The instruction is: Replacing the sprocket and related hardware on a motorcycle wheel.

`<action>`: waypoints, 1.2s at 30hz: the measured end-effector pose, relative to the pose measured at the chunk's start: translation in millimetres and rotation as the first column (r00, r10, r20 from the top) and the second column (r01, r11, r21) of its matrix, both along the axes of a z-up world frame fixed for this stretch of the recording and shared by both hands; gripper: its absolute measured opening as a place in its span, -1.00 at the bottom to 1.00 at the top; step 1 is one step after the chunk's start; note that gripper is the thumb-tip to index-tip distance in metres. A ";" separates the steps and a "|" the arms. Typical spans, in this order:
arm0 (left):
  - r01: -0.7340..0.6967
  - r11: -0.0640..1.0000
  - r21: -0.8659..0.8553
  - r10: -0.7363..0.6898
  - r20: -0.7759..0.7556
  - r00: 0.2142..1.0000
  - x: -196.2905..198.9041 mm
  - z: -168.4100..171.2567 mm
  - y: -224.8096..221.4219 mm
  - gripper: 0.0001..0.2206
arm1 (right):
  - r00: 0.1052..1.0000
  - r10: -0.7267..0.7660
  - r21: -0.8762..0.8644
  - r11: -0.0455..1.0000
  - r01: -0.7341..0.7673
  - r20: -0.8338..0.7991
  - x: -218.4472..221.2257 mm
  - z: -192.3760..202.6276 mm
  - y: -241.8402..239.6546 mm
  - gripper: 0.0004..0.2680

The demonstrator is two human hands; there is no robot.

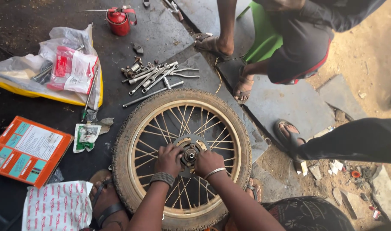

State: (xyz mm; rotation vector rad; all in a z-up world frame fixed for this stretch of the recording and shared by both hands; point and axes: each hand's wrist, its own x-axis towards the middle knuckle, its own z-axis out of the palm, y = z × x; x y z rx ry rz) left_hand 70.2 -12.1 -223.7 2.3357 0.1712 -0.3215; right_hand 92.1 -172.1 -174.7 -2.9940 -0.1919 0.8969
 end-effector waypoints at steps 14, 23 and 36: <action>0.017 0.999 0.047 -0.012 -0.110 0.994 5.0 -9.2 -0.5 -0.73 | 0.999 -0.032 0.073 0.997 0.031 0.018 -3.2 -29.1 -5.4 -0.67; 0.038 0.994 0.104 -0.030 -0.070 0.997 -0.5 3.6 0.4 -0.79 | 0.933 -0.319 -0.003 0.946 0.323 -0.164 11.7 -7.0 3.6 -0.64; 0.000 0.997 0.071 0.006 -0.087 0.996 -2.0 -0.2 -2.0 -0.80 | 0.996 -0.040 0.081 0.996 0.033 0.085 -6.0 -30.0 -3.9 -0.76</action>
